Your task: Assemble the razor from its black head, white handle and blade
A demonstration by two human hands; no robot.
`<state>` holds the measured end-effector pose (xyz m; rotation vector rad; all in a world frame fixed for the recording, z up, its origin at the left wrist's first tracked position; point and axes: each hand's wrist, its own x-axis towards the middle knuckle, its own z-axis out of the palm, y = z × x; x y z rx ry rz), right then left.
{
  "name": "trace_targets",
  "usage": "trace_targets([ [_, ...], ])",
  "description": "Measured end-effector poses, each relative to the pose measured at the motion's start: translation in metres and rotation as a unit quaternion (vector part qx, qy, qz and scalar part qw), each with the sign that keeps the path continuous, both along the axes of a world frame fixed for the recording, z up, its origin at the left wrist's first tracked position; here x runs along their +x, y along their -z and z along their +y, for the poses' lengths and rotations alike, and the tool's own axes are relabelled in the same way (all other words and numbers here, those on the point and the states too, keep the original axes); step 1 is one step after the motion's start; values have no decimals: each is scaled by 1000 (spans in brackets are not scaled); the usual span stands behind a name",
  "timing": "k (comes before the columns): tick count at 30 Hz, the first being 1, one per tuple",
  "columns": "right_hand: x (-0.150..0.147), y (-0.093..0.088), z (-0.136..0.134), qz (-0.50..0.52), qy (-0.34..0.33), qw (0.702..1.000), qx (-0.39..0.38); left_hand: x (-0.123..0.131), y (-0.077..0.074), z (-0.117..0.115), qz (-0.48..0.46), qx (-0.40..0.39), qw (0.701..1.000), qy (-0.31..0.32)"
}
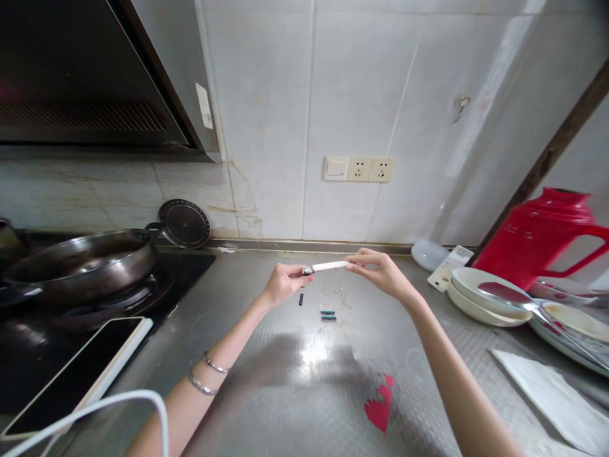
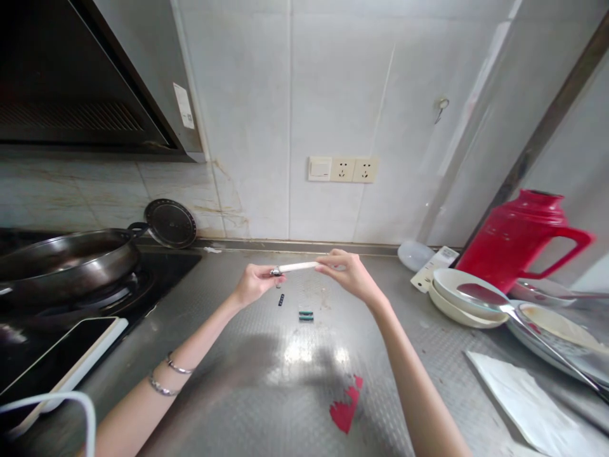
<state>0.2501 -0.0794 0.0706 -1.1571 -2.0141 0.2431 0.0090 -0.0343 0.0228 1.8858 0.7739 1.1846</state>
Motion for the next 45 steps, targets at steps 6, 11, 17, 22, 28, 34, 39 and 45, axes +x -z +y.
trace_targets([
  [6,-3,4,3,3,2,1000,-3,-2,-1,1,-12,-14,1000,4],
  [11,-6,2,0,4,11,1000,8,-2,-1,2,-24,-19,1000,1],
  [17,-7,4,2,-4,43,999,28,-3,-2,2,-32,-26,999,-4],
  [22,-10,4,2,9,19,1000,19,-4,-2,3,-30,-22,999,-2],
  [28,-11,10,7,6,66,997,30,-7,-7,0,-24,-14,1000,9],
  [34,-6,14,11,50,48,997,21,-9,-10,-1,-5,1,1000,17],
  [39,-11,14,12,67,80,993,53,-10,-7,4,5,18,1000,13],
  [45,-22,22,14,83,234,963,103,-7,2,3,-13,-30,999,-14],
])
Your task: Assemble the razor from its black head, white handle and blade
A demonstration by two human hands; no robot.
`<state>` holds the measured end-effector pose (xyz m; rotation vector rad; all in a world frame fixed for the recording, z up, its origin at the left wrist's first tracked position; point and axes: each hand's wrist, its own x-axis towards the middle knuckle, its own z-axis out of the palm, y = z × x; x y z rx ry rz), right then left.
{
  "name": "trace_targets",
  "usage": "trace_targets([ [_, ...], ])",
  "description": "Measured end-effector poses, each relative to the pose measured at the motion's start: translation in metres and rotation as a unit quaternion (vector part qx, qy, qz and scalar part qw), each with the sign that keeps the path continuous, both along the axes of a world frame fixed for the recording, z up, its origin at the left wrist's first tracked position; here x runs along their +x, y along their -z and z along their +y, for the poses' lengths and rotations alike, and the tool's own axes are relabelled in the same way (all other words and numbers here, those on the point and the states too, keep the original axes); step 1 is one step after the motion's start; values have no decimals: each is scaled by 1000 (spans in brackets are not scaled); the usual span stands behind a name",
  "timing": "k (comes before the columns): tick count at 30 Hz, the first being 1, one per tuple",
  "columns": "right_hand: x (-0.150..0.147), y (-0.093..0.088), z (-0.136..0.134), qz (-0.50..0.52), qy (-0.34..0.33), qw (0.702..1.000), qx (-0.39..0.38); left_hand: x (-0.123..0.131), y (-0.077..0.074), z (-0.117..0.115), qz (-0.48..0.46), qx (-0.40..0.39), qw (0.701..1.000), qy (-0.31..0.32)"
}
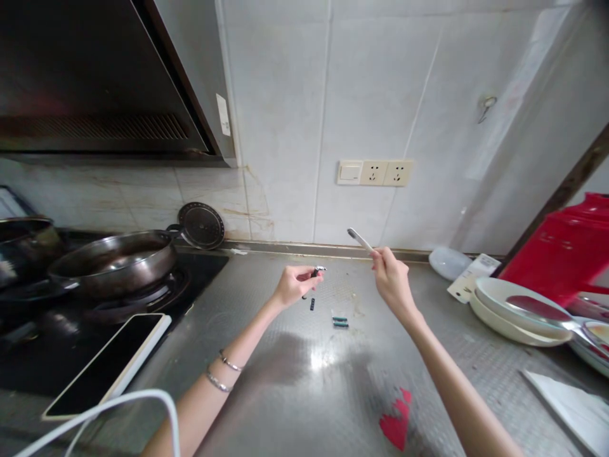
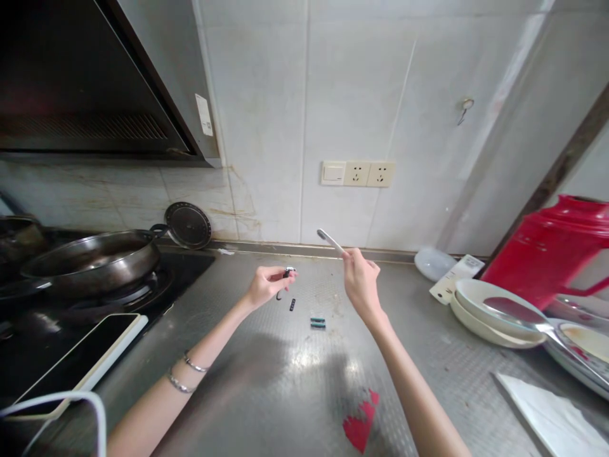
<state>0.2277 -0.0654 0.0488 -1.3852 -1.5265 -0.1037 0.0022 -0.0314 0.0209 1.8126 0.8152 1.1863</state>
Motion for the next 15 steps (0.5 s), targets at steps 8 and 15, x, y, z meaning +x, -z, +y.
trace_targets([
  [8,-9,6,-1,19,-118,990,-69,15,10,-4,-118,-95,987,54],
  [15,-17,2,-7,0,-187,976,-112,24,22,-3,-182,-153,971,14],
])
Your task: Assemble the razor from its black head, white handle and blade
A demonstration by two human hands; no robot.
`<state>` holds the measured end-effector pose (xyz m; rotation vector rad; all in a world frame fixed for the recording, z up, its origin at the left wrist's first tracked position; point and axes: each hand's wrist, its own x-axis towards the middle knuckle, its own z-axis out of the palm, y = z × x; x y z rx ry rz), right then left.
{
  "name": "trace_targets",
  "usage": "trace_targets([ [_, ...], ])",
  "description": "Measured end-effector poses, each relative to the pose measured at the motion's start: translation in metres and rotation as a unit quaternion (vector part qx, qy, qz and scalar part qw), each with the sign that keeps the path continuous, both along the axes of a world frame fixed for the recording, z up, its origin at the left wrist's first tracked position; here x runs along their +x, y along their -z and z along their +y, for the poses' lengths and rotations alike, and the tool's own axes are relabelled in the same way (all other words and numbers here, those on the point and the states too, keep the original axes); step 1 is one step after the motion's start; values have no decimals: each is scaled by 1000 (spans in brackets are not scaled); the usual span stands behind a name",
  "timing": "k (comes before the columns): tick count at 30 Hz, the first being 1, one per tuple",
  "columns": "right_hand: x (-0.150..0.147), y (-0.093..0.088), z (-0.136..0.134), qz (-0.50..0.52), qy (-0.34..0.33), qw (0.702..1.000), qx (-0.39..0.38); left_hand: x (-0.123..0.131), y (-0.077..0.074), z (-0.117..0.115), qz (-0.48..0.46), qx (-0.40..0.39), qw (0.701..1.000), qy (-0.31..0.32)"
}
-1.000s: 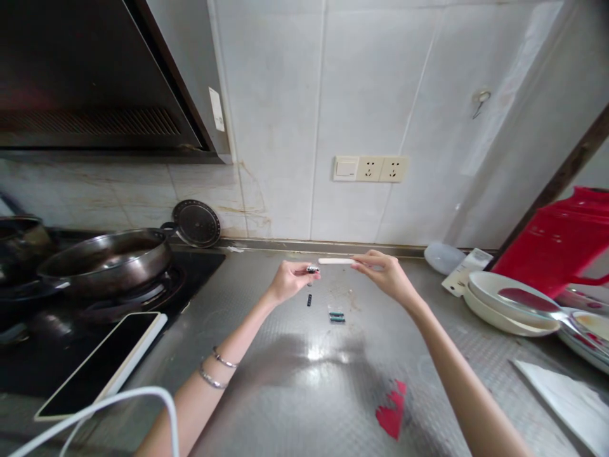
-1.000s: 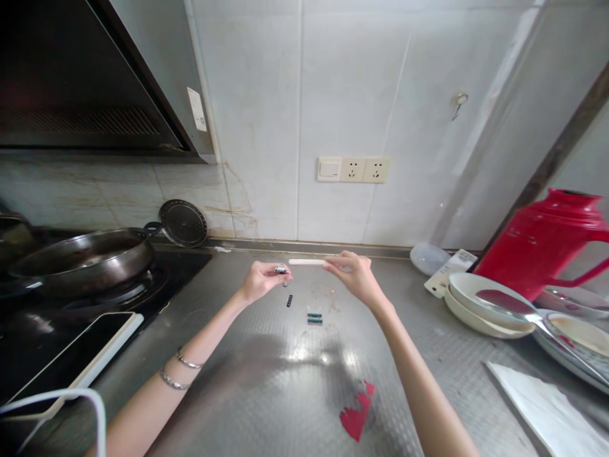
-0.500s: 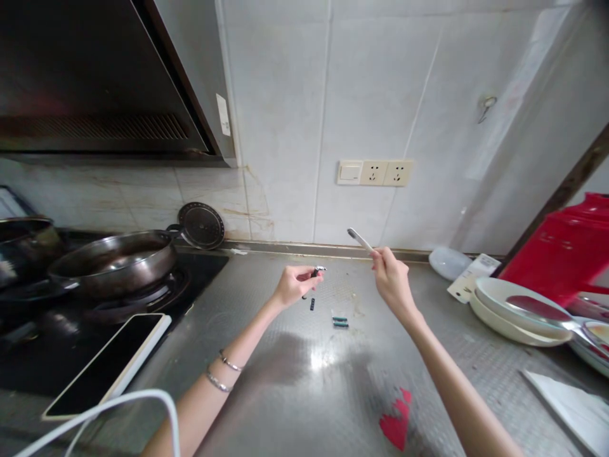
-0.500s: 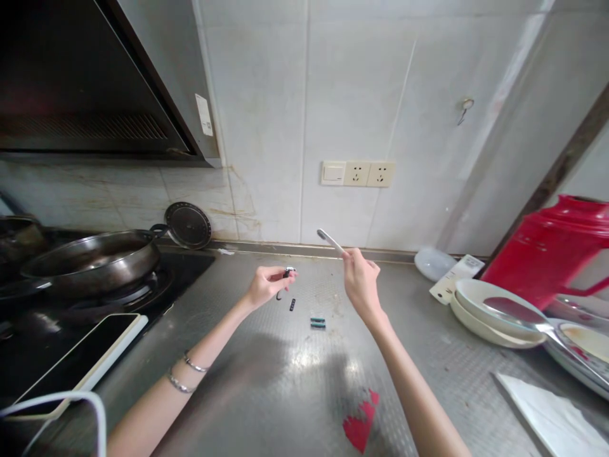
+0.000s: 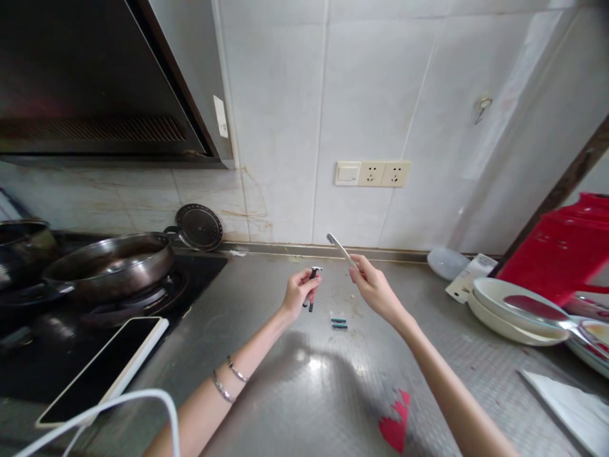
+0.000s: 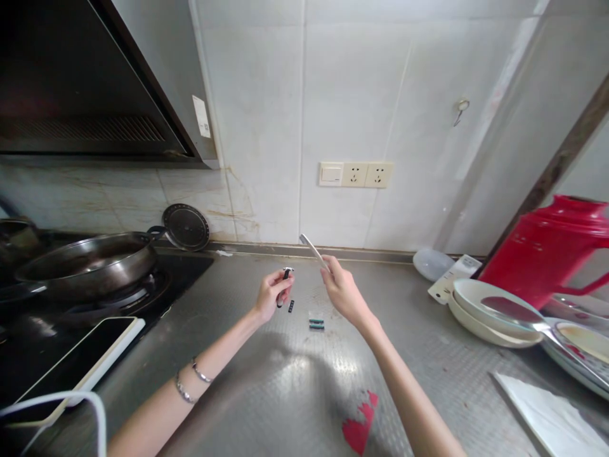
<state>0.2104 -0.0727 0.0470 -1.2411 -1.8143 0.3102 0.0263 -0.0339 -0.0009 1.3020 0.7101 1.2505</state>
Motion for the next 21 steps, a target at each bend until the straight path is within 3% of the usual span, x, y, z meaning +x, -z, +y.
trace_targets([
  [5,-7,4,2,133,-16,990,-49,1,3,4,-14,4,1000,-6],
  [11,-28,14,-4,350,-87,913,-190,1,3,8,12,7,1000,-21],
  [17,-45,28,-43,410,-104,864,-272,-2,7,14,15,62,998,-22],
  [21,-47,30,-61,427,-91,849,-298,-3,6,13,-2,73,997,-23],
])
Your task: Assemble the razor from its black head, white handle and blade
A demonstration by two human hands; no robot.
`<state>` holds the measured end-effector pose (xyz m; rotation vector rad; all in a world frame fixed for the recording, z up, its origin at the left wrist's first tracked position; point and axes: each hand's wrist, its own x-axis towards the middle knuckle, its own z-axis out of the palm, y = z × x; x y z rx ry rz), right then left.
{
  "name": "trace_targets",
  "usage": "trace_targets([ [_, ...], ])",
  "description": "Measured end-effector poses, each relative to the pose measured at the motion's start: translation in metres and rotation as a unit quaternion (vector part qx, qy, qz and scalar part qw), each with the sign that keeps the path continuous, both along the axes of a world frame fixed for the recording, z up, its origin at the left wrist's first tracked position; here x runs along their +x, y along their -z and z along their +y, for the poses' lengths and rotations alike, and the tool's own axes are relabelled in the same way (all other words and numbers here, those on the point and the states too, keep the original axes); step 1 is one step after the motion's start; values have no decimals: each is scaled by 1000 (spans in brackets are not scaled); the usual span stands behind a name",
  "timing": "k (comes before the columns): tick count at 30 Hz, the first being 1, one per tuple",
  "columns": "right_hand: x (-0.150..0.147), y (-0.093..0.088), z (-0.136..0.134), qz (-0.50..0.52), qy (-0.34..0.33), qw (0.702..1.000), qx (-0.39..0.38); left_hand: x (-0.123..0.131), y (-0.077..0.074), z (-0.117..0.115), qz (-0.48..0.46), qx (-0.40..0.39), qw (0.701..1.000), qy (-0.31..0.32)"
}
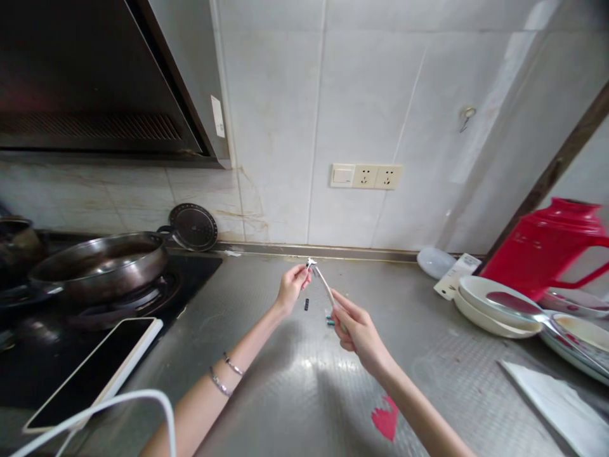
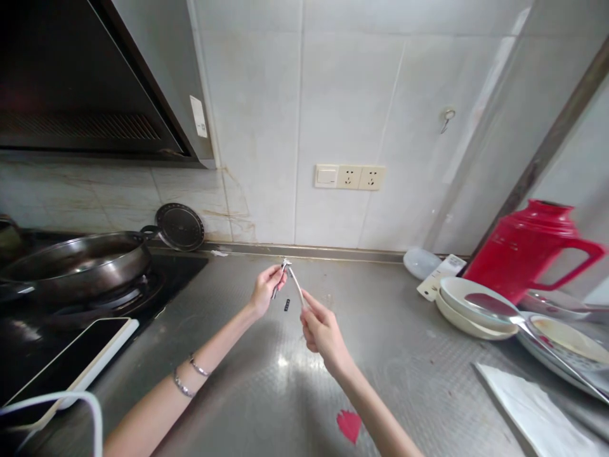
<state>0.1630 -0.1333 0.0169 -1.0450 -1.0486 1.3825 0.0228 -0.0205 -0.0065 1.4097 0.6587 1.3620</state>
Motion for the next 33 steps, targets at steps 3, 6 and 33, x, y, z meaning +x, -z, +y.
trace_targets([
  [3,4,-5,3,19,48,998,32,1,-3,-4,7,-2,1000,18],
  [6,3,-5,4,12,51,998,35,2,-6,-7,14,-1,1000,28],
  [33,-13,4,-2,59,74,995,30,1,-12,-12,-7,8,999,39],
])
